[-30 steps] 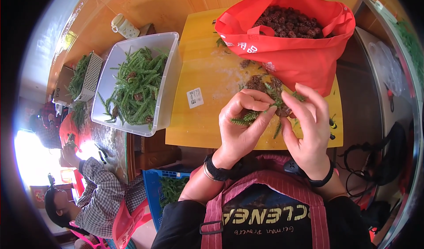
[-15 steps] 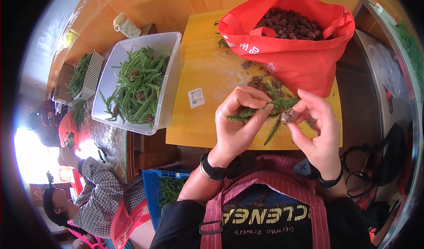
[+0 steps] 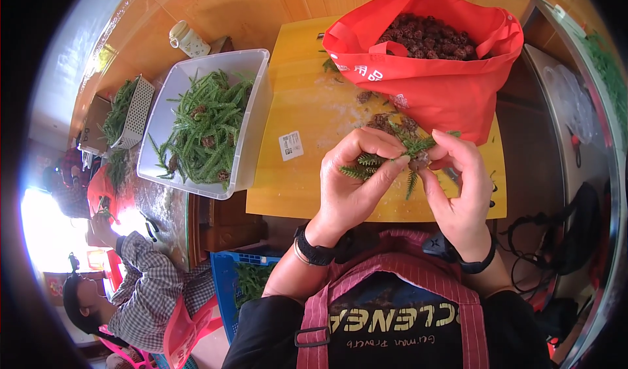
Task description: The recorder is using yellow pliers to trim green succulent-like plant stalks and sorting them into containers.
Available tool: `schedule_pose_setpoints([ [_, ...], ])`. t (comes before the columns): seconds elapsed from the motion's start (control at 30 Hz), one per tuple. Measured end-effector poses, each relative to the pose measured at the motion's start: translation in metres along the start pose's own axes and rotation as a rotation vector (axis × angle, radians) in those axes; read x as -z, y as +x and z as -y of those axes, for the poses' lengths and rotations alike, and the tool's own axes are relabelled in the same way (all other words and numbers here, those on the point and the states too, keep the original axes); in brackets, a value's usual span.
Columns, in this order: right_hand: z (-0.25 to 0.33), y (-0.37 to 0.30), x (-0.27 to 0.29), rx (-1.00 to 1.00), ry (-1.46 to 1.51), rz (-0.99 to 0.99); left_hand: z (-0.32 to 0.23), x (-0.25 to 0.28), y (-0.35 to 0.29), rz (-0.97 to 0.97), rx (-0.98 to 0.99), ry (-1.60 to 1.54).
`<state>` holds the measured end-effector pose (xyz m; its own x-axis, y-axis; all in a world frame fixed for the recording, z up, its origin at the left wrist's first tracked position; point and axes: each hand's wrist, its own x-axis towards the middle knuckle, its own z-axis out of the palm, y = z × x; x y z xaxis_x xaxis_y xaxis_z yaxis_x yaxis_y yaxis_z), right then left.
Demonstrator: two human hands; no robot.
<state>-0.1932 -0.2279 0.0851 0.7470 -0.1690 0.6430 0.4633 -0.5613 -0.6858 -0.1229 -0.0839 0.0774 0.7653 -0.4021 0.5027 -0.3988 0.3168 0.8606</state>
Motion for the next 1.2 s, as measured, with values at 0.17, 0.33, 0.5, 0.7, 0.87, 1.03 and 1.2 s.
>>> schedule_pose_setpoints([
  [0.17, 0.001, 0.0, -0.005, -0.026, 0.048, -0.028, 0.0, 0.002, 0.002, -0.007, -0.028, 0.047],
  [0.33, 0.012, 0.008, -0.004, -0.075, -0.054, 0.031, -0.005, 0.004, 0.003, -0.029, 0.094, 0.146],
  [0.5, 0.01, 0.013, -0.006, -0.025, -0.122, 0.095, 0.003, 0.007, 0.003, 0.015, 0.077, 0.119],
  [0.7, 0.007, 0.015, -0.009, -0.021, -0.073, 0.111, -0.001, 0.006, 0.001, -0.012, 0.174, -0.032],
  [0.87, 0.003, 0.013, -0.006, -0.013, -0.133, 0.109, -0.005, 0.006, 0.0, 0.018, 0.306, -0.206],
  [1.03, 0.001, 0.011, -0.005, -0.03, -0.161, 0.091, -0.007, 0.007, 0.002, 0.052, 0.308, -0.133],
  [1.2, -0.002, 0.01, -0.003, -0.015, -0.109, 0.09, -0.006, 0.007, 0.0, 0.041, 0.318, -0.21],
])
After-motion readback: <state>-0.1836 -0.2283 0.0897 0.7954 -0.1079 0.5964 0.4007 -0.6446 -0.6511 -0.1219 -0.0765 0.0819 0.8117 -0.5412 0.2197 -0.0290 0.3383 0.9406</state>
